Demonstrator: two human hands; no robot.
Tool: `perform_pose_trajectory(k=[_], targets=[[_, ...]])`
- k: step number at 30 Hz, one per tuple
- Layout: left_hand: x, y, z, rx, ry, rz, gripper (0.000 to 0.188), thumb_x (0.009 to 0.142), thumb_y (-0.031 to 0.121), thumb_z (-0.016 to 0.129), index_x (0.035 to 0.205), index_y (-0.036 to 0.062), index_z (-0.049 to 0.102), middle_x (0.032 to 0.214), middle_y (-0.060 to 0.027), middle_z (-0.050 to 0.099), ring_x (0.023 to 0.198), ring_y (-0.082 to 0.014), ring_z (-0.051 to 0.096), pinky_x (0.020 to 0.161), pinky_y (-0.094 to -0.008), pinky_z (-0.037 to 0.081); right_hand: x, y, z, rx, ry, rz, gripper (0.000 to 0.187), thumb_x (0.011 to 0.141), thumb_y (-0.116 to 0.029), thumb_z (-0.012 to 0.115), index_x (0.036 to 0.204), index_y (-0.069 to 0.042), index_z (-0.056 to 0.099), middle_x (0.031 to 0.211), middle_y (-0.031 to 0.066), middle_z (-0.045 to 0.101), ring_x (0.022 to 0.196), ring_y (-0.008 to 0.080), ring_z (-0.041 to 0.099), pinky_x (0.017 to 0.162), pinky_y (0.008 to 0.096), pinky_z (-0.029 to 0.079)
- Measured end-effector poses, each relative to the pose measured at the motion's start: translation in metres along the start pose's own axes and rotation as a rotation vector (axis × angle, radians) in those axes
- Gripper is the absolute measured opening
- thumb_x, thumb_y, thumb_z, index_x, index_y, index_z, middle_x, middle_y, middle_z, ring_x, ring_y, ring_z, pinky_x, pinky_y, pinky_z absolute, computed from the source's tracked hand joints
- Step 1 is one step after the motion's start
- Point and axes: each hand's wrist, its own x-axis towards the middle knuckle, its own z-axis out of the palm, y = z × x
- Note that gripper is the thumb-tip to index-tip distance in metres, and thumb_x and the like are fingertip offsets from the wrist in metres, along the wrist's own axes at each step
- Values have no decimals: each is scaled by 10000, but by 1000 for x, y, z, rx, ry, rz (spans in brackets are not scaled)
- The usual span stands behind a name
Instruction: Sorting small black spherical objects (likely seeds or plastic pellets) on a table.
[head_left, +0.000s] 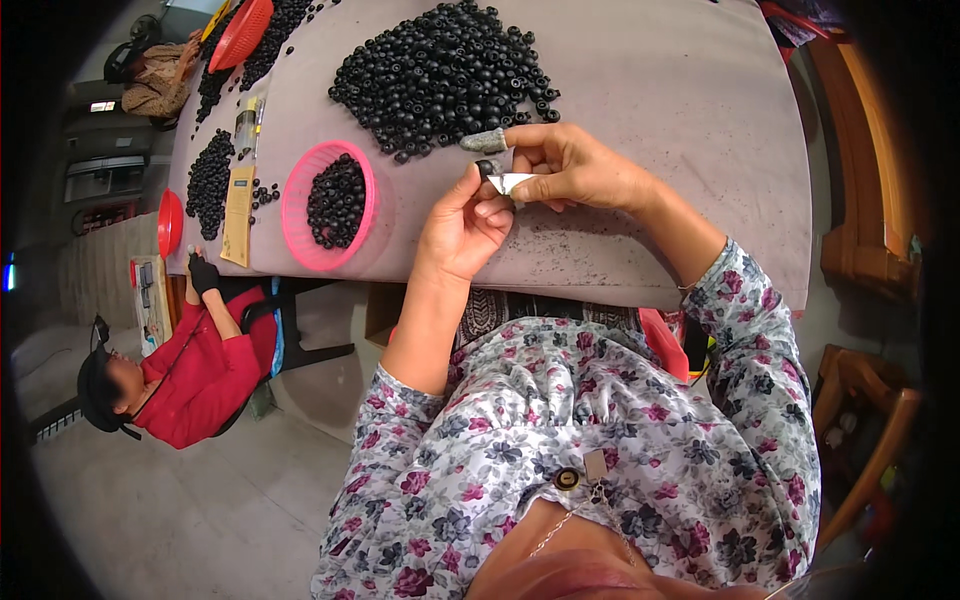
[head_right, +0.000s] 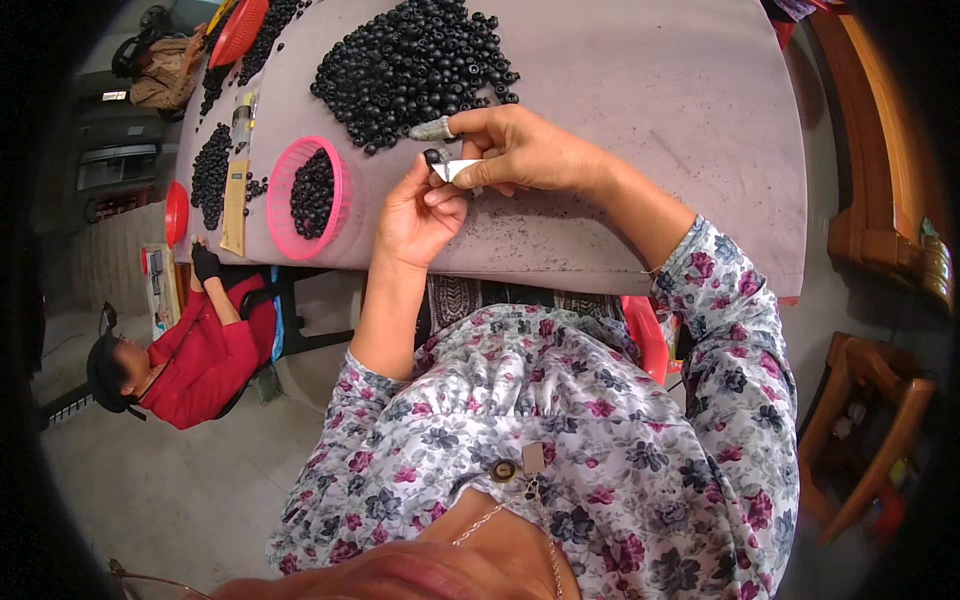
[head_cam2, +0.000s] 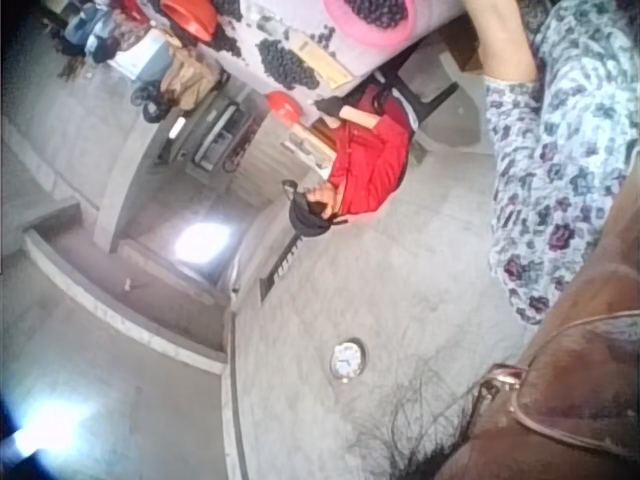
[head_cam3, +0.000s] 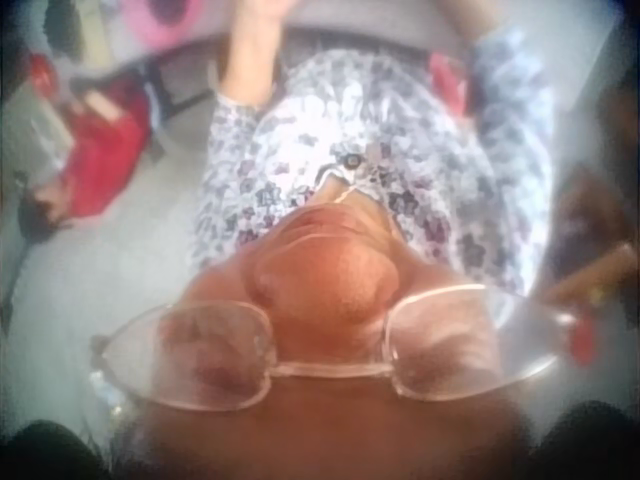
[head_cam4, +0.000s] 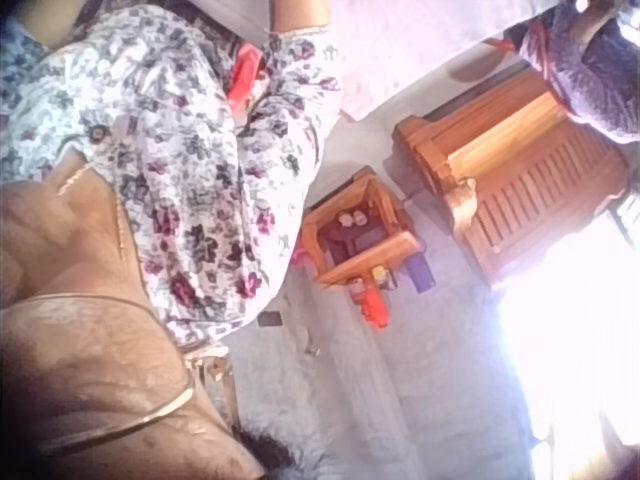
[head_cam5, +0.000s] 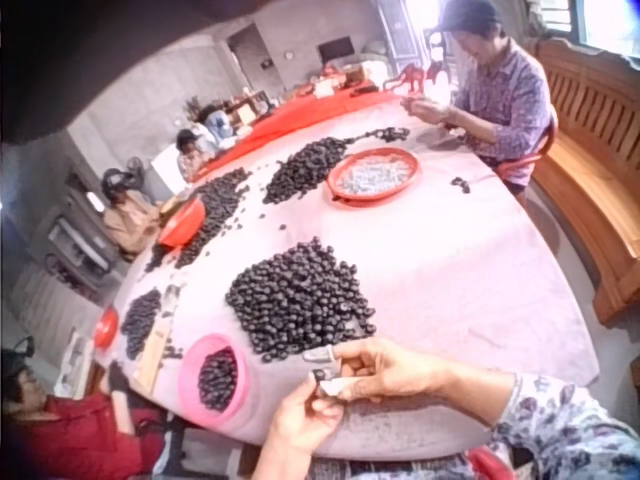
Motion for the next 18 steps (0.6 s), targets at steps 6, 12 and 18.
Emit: perform_pose_trajectory(k=[6, 12, 18], targets=[[1, -2, 4, 26, -23, -9, 189, 920, 226, 686, 946, 51, 618, 761, -4, 576, 618, -104, 517, 563, -243, 425, 1, 6, -3, -8, 1, 16, 377, 854, -150, 732, 1194, -17, 639, 751, -36, 595, 555, 26, 460, 472, 186, 348], [0, -2, 4, 35, -47, -23, 196, 921, 222, 683, 974, 47, 613, 786, -12, 579, 630, -109, 519, 569, -243, 423, 1, 7, -5, -8, -26, 33, 398, 864, -120, 715, 1235, -9, 623, 780, -27, 601, 567, 26, 477, 467, 174, 358], [-1, -3, 5, 53, -63, -30, 200, 932, 228, 666, 996, 46, 612, 806, -20, 580, 637, -113, 519, 576, -243, 428, 1, 7, -5, 18, -29, 31, 360, 860, -133, 723, 1189, -8, 643, 785, -25, 611, 553, 27, 480, 454, 175, 351]])
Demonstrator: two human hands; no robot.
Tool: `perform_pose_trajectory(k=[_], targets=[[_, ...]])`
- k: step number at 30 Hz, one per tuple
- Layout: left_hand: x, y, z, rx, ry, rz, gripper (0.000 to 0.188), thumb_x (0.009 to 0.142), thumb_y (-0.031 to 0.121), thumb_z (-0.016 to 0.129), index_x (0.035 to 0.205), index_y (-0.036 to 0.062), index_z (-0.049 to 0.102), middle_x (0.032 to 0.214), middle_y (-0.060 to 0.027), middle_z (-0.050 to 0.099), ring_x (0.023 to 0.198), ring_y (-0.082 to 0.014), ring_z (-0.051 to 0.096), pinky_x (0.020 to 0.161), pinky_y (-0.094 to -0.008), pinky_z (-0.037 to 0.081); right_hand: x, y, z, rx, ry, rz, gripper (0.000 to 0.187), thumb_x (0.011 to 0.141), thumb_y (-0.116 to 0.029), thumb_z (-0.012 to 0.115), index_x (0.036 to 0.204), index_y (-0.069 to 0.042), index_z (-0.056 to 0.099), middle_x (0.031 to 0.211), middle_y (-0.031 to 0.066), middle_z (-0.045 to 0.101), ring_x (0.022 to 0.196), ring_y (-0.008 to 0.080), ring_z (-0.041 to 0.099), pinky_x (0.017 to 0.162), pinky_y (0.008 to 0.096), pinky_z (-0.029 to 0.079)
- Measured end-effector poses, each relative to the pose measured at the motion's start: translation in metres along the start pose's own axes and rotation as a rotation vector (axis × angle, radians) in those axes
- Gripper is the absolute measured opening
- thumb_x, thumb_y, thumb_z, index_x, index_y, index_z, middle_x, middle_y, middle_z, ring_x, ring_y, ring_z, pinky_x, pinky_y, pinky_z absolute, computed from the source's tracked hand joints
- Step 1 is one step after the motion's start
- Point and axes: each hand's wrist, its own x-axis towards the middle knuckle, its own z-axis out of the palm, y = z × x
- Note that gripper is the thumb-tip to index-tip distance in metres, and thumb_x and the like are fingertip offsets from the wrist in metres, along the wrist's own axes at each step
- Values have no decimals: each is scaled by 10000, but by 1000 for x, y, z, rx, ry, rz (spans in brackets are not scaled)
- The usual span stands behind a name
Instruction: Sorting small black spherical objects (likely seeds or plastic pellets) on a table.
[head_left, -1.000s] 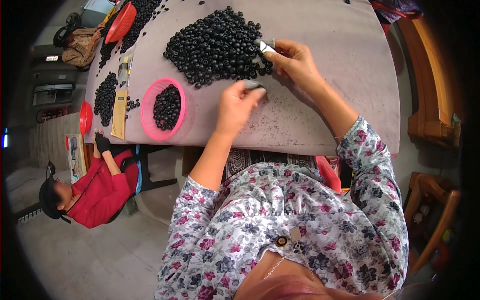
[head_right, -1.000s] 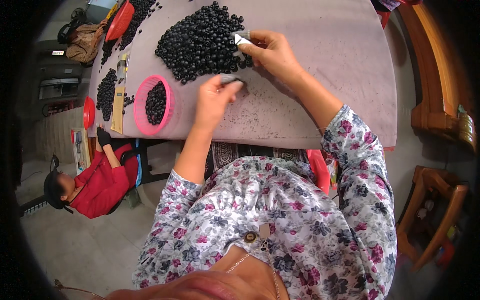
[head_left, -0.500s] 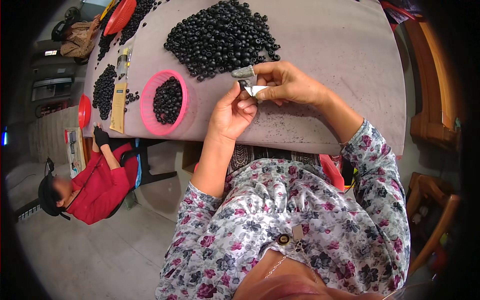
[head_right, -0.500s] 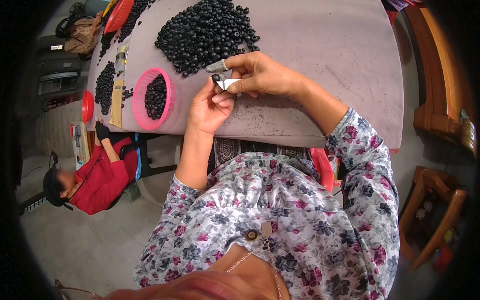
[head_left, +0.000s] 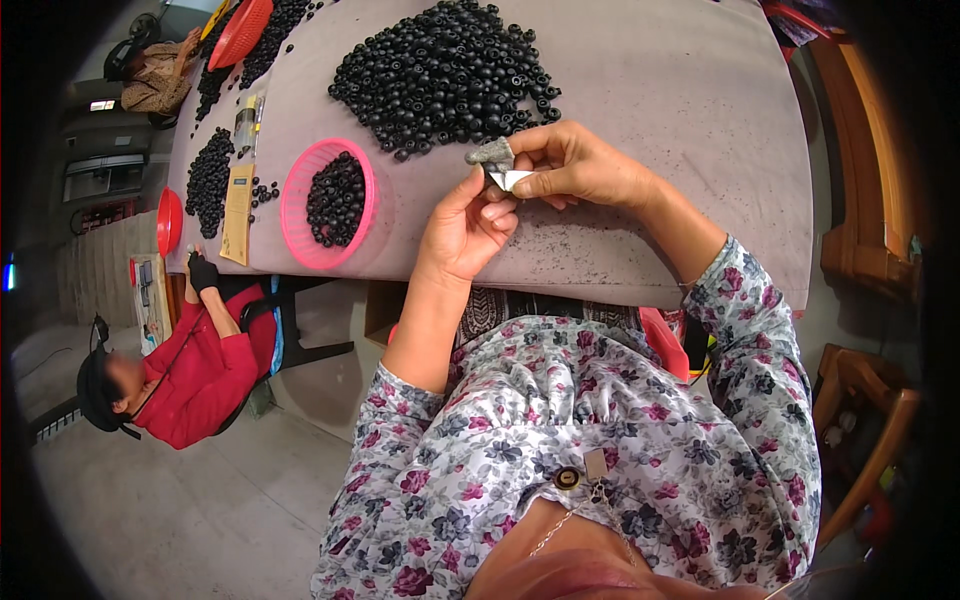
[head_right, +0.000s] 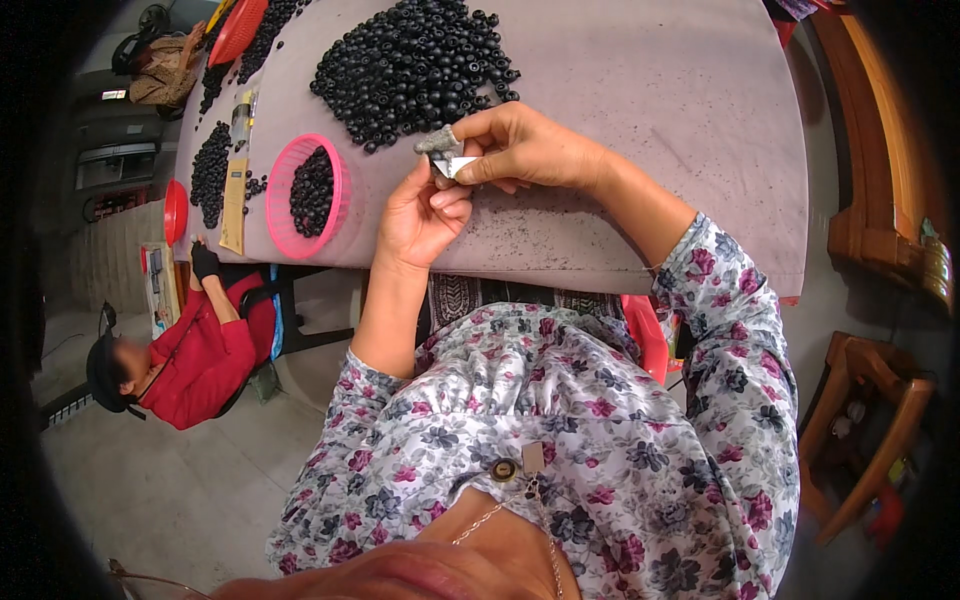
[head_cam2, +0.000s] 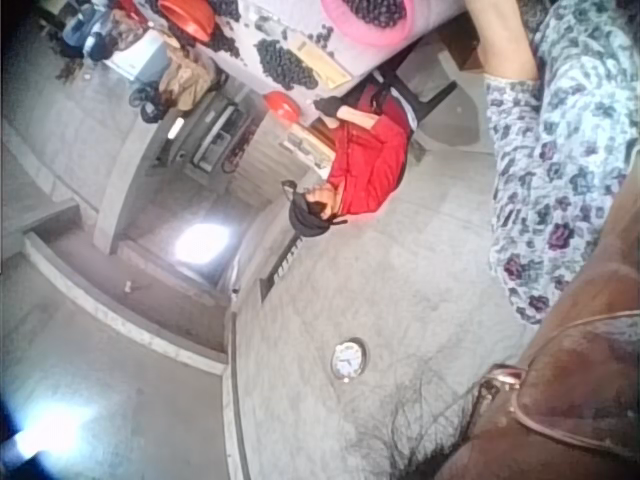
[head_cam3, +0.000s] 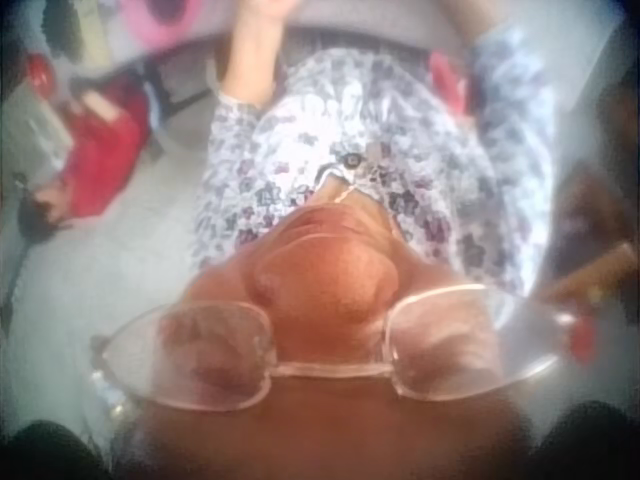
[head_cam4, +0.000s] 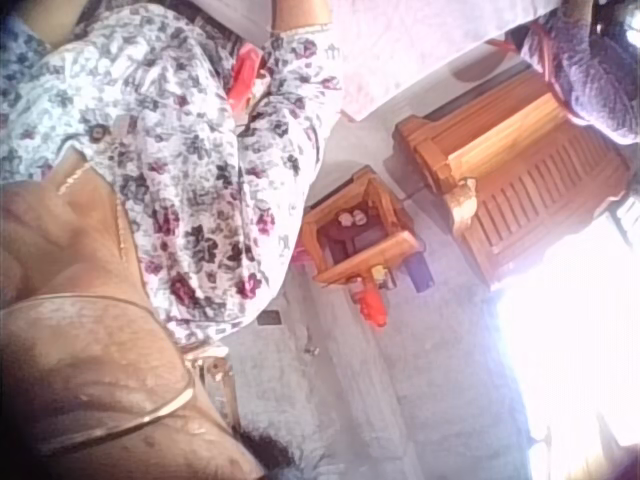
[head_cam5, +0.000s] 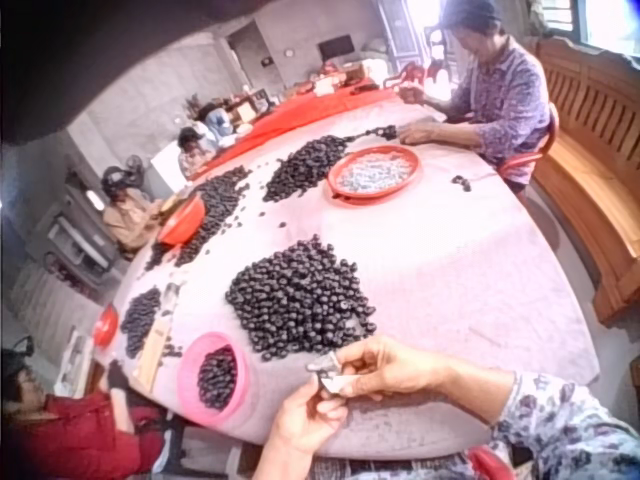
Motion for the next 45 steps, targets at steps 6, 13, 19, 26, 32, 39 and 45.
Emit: perform_pose_trajectory(k=[6, 13, 19, 26, 32, 39, 45], targets=[[1, 0, -3, -15, -8, 12, 209, 930, 231, 667, 1009, 44, 616, 812, -21, 585, 640, -113, 522, 579, -241, 430, 0, 0, 2, -44, 7, -3, 365, 858, -130, 729, 1191, -8, 645, 777, -28, 606, 552, 27, 481, 454, 174, 348], [1, 0, -5, -49, -55, 14, 228, 945, 220, 646, 1059, 27, 607, 808, -25, 576, 650, -104, 535, 585, -240, 450, 1, 2, -1, -9, -1, -6, 359, 860, -131, 727, 1192, -17, 648, 769, -32, 599, 555, 27, 484, 455, 172, 348], [0, 0, -3, -34, -71, 8, 235, 944, 215, 646, 1066, 19, 604, 803, -22, 567, 652, -103, 528, 589, -242, 451, 1, 3, -1, -14, 2, -6, 364, 859, -140, 730, 1191, -14, 650, 773, -31, 600, 550, 28, 484, 449, 174, 347], [0, -2, 2, -51, 1, 39, 202, 937, 211, 652, 1017, 32, 605, 794, -20, 563, 639, -114, 529, 569, -248, 432, 2, 6, 2, 19, 28, -26, 302, 883, -161, 711, 1143, -13, 670, 754, -27, 613, 530, 25, 472, 442, 181, 334], [1, -5, 2, -86, -1, 53, 203, 949, 193, 625, 1038, 13, 596, 803, -28, 554, 647, -114, 525, 574, -247, 436, 3, 10, 4, 67, 49, -29, 266, 909, -161, 686, 1126, -7, 683, 763, -21, 638, 524, 22, 458, 438, 184, 328], [2, -8, 1, -96, -8, 48, 190, 956, 195, 618, 1041, 26, 603, 782, -21, 557, 633, -106, 524, 574, -244, 444, 2, 10, 2, 176, 34, -19, 270, 912, -145, 689, 1145, -10, 676, 797, -12, 659, 518, 23, 446, 434, 187, 321], [3, -8, -1, -109, 27, 74, 179, 953, 202, 620, 987, 27, 602, 778, -18, 576, 623, -109, 542, 563, -251, 451, 2, 7, 4, 88, 30, -28, 289, 894, -155, 710, 1143, -13, 666, 779, -18, 643, 519, 25, 451, 434, 188, 317]])
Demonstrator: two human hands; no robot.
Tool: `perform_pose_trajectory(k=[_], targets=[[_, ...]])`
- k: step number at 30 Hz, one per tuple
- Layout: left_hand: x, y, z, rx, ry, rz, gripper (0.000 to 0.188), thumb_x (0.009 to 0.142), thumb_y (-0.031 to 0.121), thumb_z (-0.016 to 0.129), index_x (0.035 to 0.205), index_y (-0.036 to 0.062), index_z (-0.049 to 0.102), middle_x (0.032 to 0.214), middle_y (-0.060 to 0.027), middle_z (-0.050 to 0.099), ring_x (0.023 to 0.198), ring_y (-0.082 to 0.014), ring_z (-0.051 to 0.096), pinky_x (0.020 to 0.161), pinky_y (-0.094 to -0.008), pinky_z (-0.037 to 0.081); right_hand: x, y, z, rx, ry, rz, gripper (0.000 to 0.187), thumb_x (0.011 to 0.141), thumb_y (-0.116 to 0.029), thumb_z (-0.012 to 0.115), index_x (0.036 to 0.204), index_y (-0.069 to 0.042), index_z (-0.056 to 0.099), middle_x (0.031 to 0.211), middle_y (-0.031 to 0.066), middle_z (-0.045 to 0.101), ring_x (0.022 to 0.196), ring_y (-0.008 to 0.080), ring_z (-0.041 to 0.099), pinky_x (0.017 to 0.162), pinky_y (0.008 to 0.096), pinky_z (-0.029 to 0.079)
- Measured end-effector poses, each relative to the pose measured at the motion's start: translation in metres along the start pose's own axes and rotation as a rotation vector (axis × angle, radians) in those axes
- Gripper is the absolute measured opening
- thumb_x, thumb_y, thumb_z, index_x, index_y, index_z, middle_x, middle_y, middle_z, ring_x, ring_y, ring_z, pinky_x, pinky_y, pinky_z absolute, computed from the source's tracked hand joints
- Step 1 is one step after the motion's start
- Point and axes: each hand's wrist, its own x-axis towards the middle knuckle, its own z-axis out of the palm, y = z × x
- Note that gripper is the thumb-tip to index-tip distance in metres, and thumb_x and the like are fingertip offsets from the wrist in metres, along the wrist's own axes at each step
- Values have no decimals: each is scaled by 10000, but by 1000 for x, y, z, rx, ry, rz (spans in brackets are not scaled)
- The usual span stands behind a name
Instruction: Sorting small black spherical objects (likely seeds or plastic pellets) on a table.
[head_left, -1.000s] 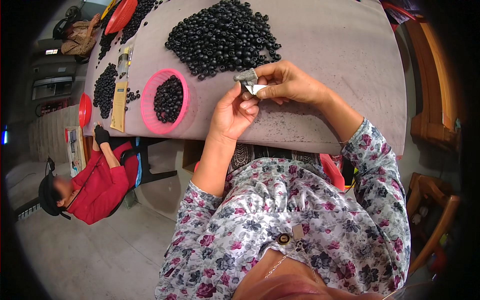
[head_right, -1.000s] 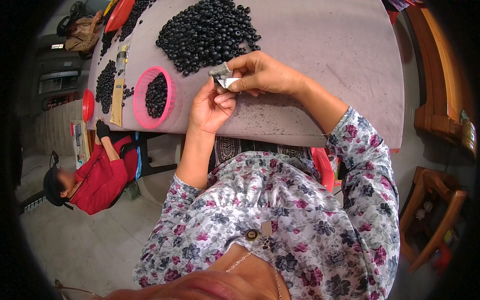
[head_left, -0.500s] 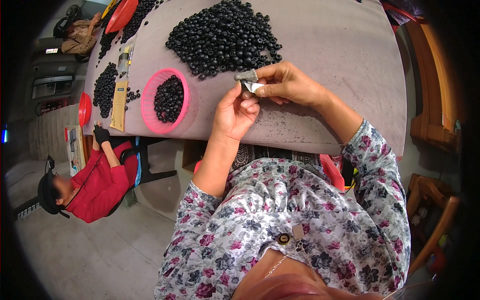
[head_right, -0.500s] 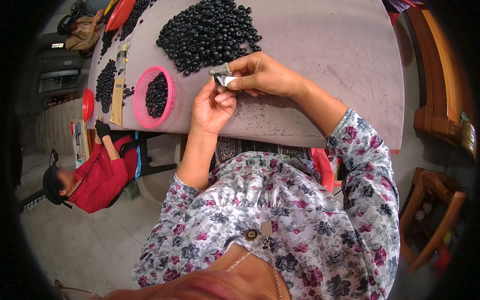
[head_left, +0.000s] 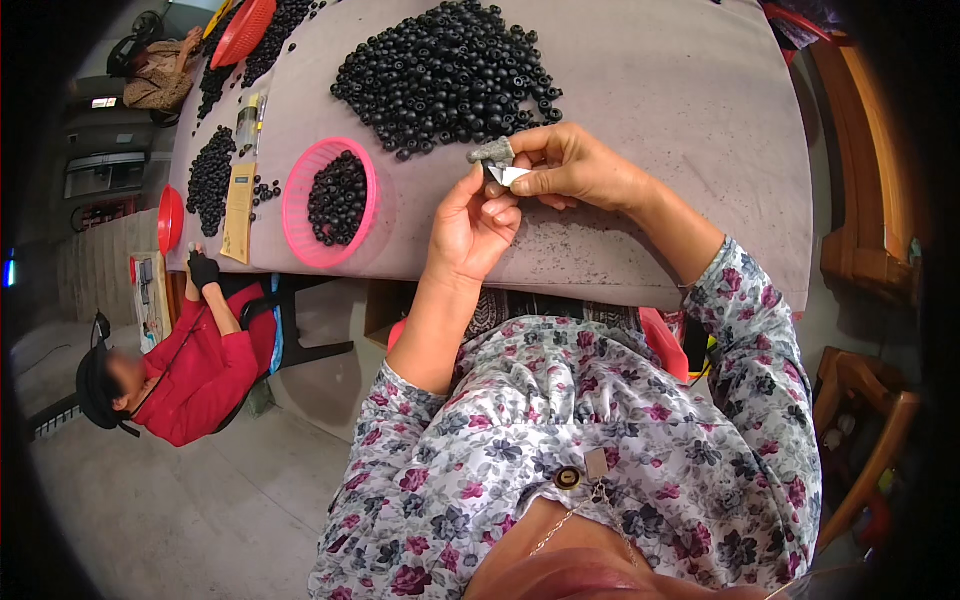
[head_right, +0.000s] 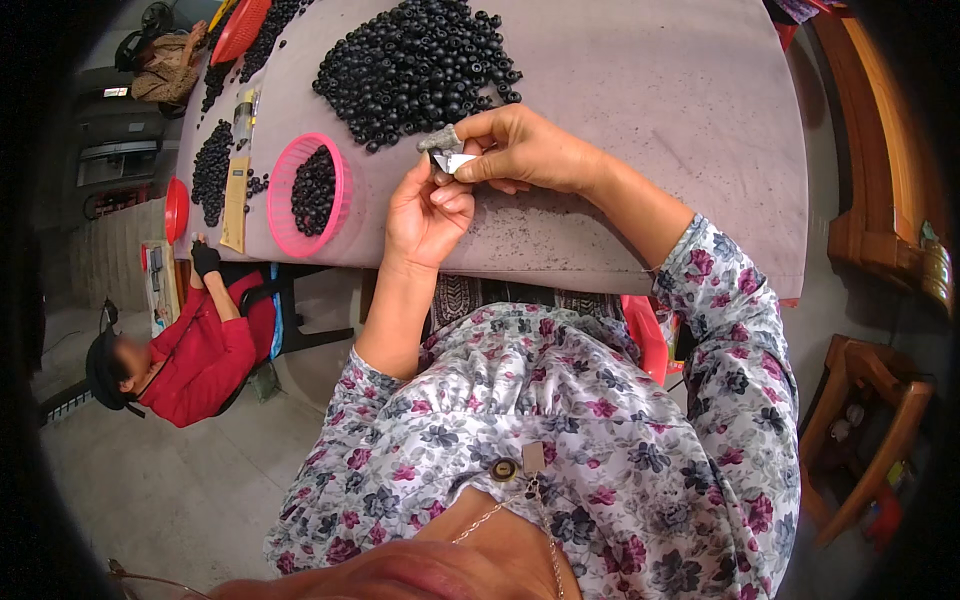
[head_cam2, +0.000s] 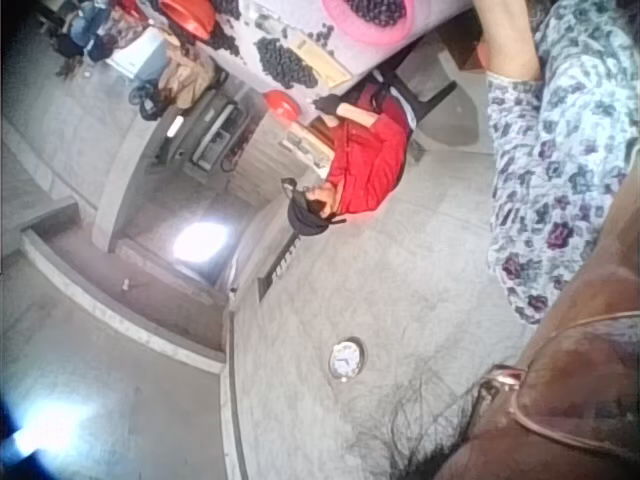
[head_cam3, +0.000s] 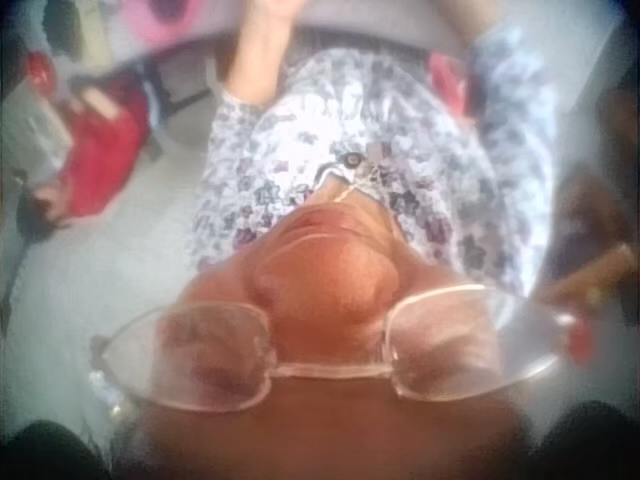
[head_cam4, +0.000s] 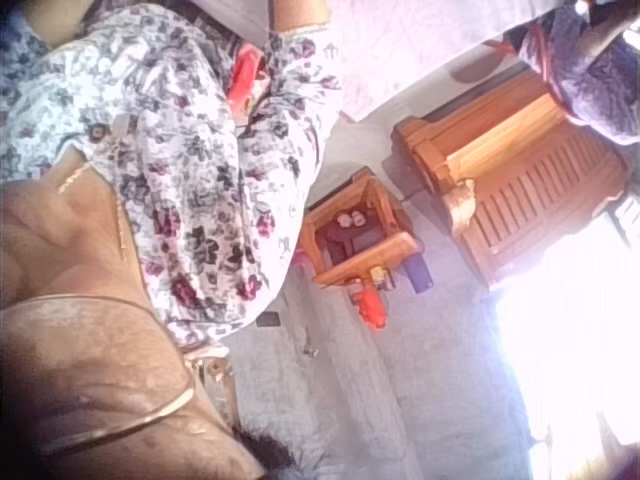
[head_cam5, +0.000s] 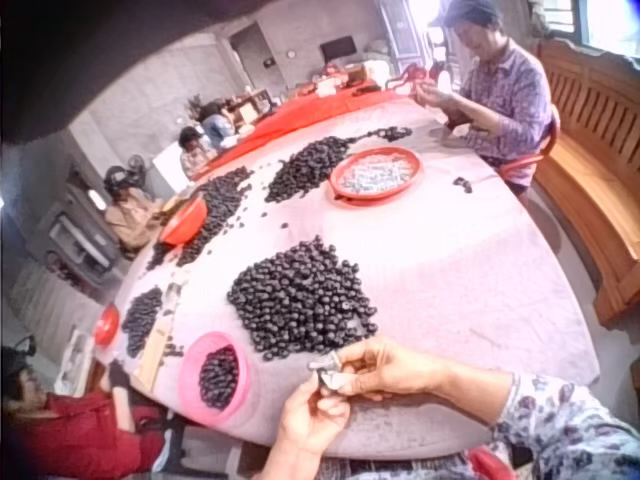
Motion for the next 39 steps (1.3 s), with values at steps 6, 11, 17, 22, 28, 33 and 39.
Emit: perform_pose_trajectory(k=[6, 11, 17, 22, 28, 33, 39], targets=[[1, 0, -2, -4, -29, -19, 180, 947, 203, 623, 972, 26, 600, 789, -24, 579, 629, -111, 540, 565, -252, 449, -1, -2, -2, -29, -29, -2, 294, 898, -137, 696, 1152, 3, 650, 763, -19, 601, 530, 23, 456, 439, 181, 334], [1, 0, 0, 14, -43, -20, 207, 954, 204, 623, 1055, 24, 604, 771, -13, 570, 618, -103, 543, 551, -243, 457, -1, -1, -2, -17, -23, 12, 288, 900, -136, 693, 1149, 4, 653, 756, -18, 598, 529, 23, 458, 440, 181, 336], [0, 0, 2, -11, -18, -27, 236, 951, 205, 621, 1049, -8, 595, 795, -33, 583, 619, -104, 537, 554, -244, 452, -2, -4, 2, -13, 3, 31, 235, 899, -145, 696, 1090, -8, 688, 738, -30, 614, 522, 23, 458, 438, 186, 323], [-3, -5, 4, -48, -11, 0, 210, 941, 196, 626, 960, -10, 588, 860, -69, 612, 617, -113, 531, 565, -248, 455, 1, 1, -2, -14, -3, 35, 217, 903, -151, 694, 1076, -19, 704, 730, -33, 628, 526, 24, 465, 436, 192, 322], [-5, -6, 10, -23, 0, -3, 236, 959, 207, 606, 1037, -16, 593, 793, -31, 565, 606, -103, 519, 568, -249, 443, -1, 0, 0, 66, 22, 46, 196, 916, -132, 677, 1067, -10, 701, 819, 6, 693, 520, 32, 467, 431, 193, 331], [-5, -6, 10, -19, -18, -6, 208, 936, 195, 632, 963, -7, 590, 833, -38, 591, 620, -100, 533, 566, -244, 436, 0, -1, -1, 124, -3, 16, 194, 907, -119, 685, 1062, -2, 690, 805, 7, 685, 516, 32, 465, 430, 194, 329], [-3, -5, 0, -13, -33, 28, 200, 936, 204, 635, 937, 9, 587, 816, -39, 592, 625, -97, 538, 560, -236, 447, -1, -5, 2, 25, -1, 28, 216, 884, -118, 710, 1069, -10, 682, 729, -22, 624, 513, 28, 460, 435, 196, 323]])
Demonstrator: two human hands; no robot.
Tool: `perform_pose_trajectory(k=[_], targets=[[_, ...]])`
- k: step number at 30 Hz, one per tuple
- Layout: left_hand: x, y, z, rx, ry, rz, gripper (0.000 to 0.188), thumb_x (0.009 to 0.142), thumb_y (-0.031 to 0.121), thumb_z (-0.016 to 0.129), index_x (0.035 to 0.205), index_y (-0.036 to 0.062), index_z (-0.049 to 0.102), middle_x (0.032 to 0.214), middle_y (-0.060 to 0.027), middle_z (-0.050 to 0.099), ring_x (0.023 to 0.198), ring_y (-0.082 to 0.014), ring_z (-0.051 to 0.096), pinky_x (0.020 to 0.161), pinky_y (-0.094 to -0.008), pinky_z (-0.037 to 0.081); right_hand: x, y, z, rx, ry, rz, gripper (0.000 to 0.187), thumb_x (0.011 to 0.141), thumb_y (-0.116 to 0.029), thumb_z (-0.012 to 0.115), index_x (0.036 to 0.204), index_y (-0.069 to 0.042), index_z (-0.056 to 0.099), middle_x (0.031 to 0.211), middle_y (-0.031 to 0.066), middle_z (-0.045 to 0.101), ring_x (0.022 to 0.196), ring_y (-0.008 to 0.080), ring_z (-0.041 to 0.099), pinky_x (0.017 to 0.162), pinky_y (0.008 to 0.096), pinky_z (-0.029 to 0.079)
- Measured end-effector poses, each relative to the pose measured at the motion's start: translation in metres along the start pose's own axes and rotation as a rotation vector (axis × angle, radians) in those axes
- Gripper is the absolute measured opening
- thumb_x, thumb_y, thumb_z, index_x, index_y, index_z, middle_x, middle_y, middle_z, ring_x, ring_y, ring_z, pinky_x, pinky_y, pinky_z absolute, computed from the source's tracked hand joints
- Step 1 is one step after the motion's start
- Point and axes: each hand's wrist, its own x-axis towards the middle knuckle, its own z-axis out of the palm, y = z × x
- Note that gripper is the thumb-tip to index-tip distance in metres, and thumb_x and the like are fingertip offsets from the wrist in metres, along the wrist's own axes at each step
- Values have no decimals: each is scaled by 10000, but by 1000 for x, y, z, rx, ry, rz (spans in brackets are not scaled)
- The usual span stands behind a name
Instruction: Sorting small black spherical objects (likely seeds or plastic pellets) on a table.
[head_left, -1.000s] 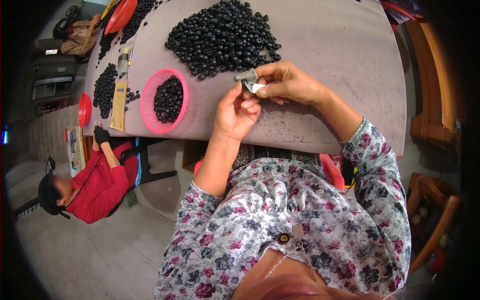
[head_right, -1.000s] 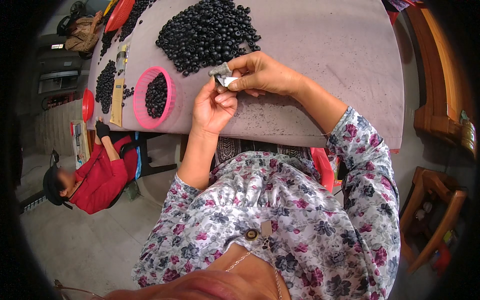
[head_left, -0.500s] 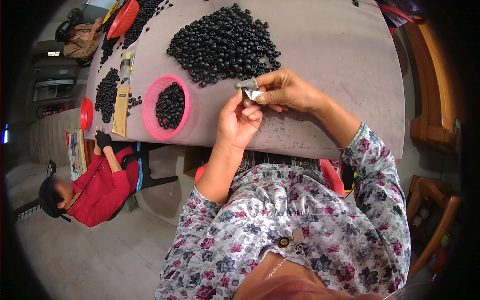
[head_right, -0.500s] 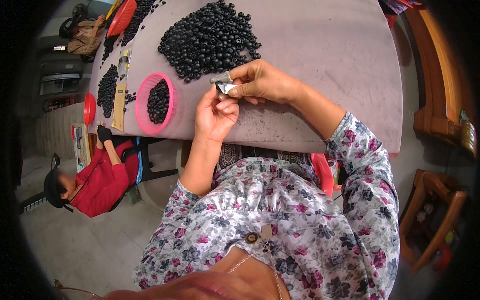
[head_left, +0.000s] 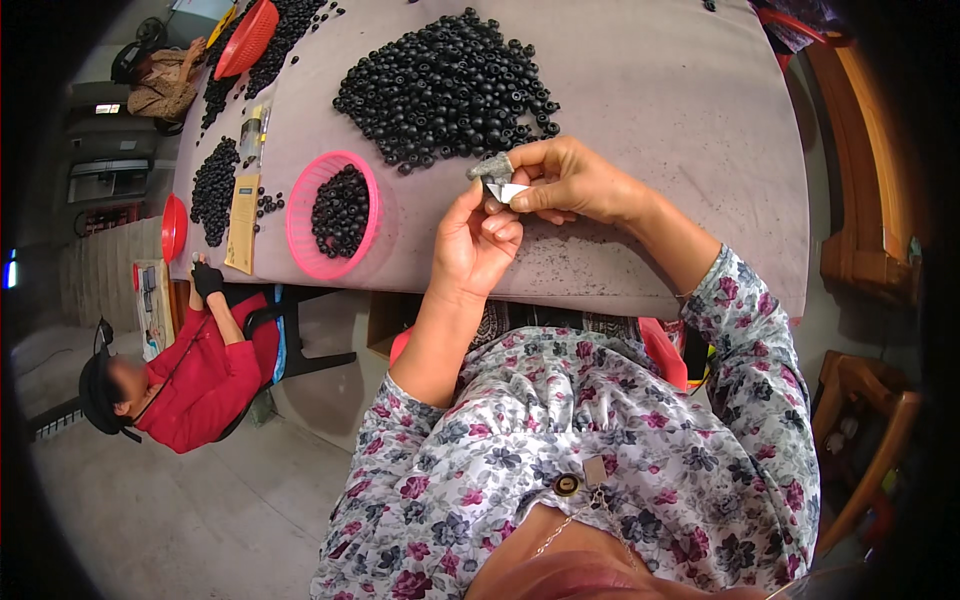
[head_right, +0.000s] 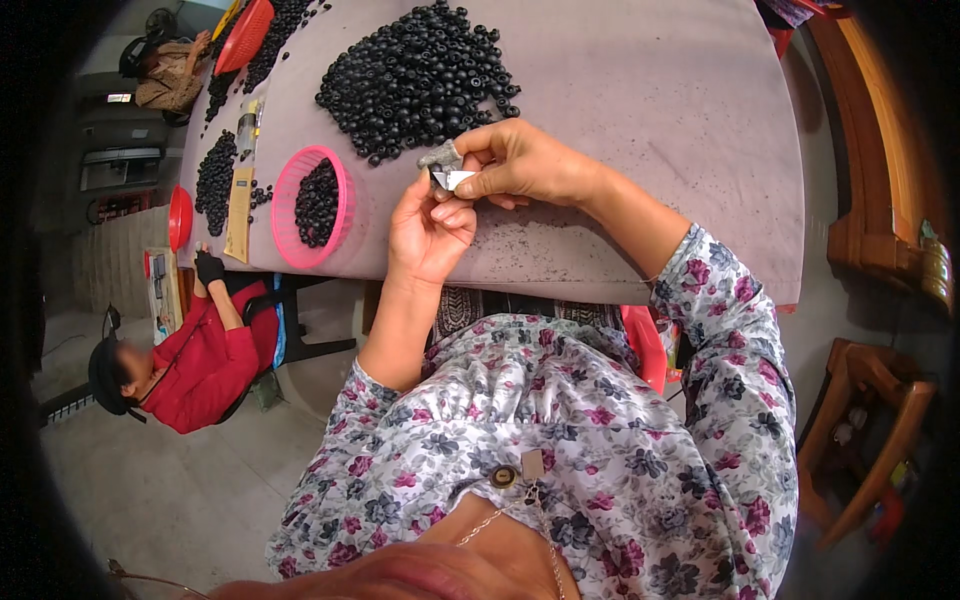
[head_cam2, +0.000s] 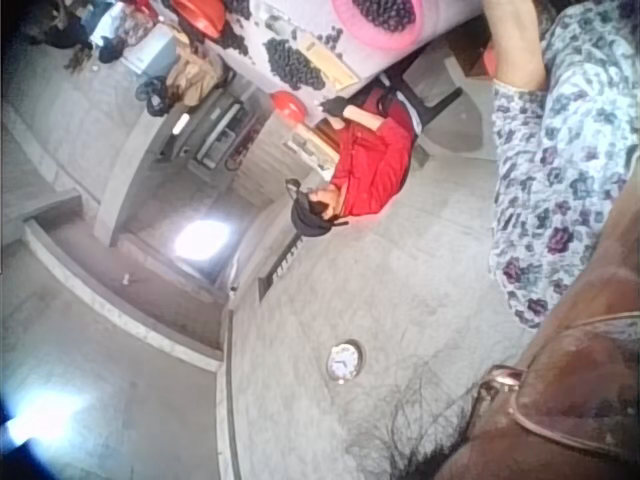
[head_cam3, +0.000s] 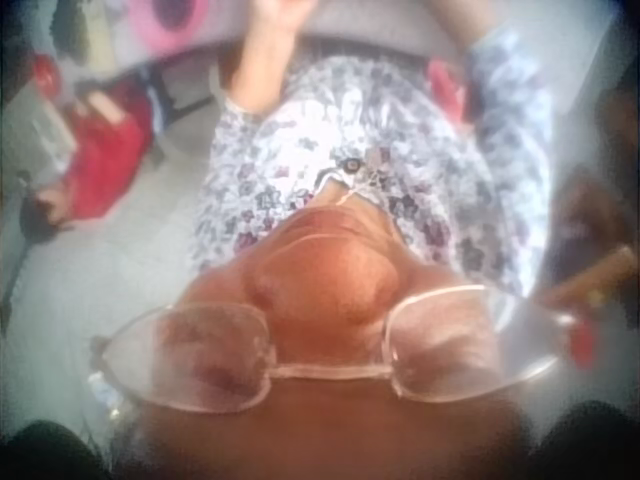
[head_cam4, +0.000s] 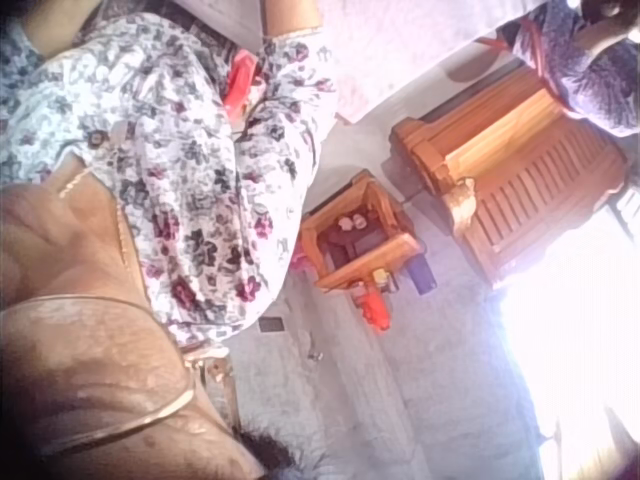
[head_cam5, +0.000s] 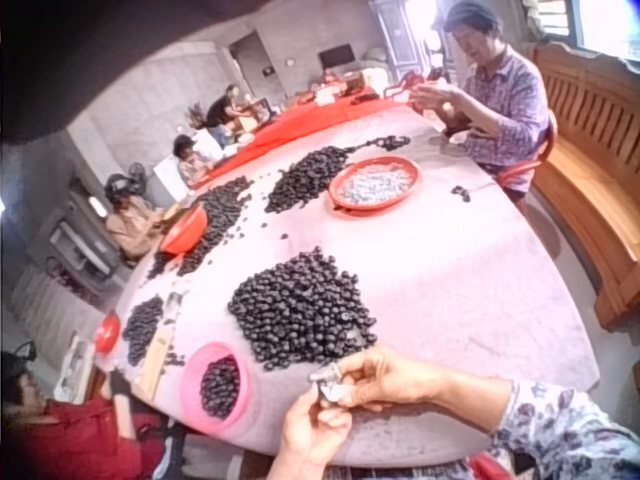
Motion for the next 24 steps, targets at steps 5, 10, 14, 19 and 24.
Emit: perform_pose_trajectory(k=[5, 10, 14, 19, 24], targets=[[0, -1, 3, 31, 30, -12, 210, 937, 213, 635, 966, 9, 596, 798, -25, 582, 627, -100, 537, 558, -238, 446, -1, -2, 1, 10, 7, 7, 234, 887, -126, 708, 1087, -10, 678, 754, -19, 637, 515, 28, 456, 439, 195, 324], [0, 0, -1, -2, -16, -44, 217, 939, 219, 633, 1000, 13, 605, 831, -35, 599, 623, -104, 532, 554, -243, 434, -2, -3, 1, 24, -10, 9, 246, 889, -129, 703, 1102, -8, 678, 760, -21, 641, 518, 28, 454, 441, 194, 324], [-2, 1, 1, 26, -6, -46, 218, 938, 222, 634, 1002, 15, 605, 829, -38, 596, 623, -102, 530, 555, -242, 433, 0, 0, -3, 15, -55, 20, 249, 887, -124, 703, 1107, -9, 681, 753, -25, 637, 517, 30, 456, 441, 193, 324], [-12, 6, 8, 100, -14, -76, 214, 940, 208, 635, 1030, 15, 613, 792, -24, 562, 611, -96, 517, 552, -237, 421, 0, 3, -4, 54, -97, 13, 236, 881, -122, 708, 1089, -13, 692, 744, -29, 630, 516, 34, 466, 439, 191, 324], [-33, 24, 15, 417, 50, 136, 149, 928, 147, 644, 1008, 21, 645, 772, -11, 584, 601, -73, 506, 553, -219, 408, 2, 6, -2, 59, 49, -40, 242, 886, -121, 704, 1110, -28, 694, 739, -34, 624, 516, 26, 465, 440, 186, 329]])
